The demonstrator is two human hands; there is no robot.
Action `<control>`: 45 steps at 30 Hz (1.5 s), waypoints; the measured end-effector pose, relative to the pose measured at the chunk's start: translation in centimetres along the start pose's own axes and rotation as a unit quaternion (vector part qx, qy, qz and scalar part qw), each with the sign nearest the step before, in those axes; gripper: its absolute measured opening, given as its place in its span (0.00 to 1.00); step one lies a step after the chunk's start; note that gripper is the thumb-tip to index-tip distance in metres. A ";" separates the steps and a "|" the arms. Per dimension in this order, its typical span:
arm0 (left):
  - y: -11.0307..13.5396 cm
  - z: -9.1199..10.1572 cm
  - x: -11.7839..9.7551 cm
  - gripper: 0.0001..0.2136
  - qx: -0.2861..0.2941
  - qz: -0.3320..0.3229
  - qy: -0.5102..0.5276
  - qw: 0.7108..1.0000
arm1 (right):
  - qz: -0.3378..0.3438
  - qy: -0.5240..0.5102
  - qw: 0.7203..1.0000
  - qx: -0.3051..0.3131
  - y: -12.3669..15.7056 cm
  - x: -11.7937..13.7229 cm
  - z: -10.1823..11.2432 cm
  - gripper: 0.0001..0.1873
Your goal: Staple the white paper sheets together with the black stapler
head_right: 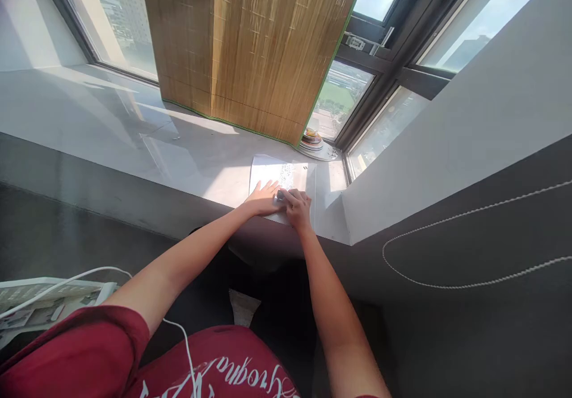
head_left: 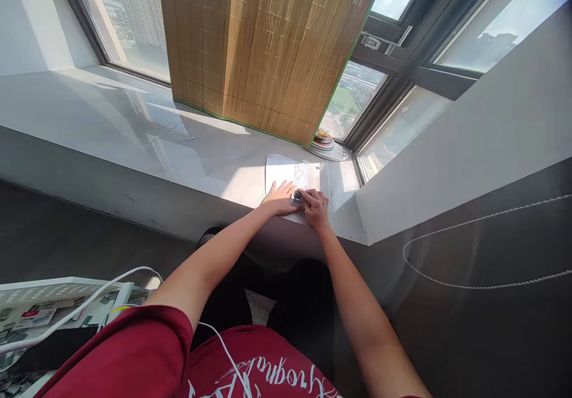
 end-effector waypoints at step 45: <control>10.1 10.8 25.4 0.33 -0.061 0.307 -0.148 0.938 | -0.229 -0.064 0.971 0.001 -7.8 0.8 -7.1 0.06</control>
Point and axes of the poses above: each hand's wrist, its own y-axis away from the middle knuckle, its own z-axis out of the back of the hand, x = y × z, the point moved 10 cm from there along -y, towards the middle knuckle, and after that the axes turned 3 degrees about -x, right-handed, at the moved point
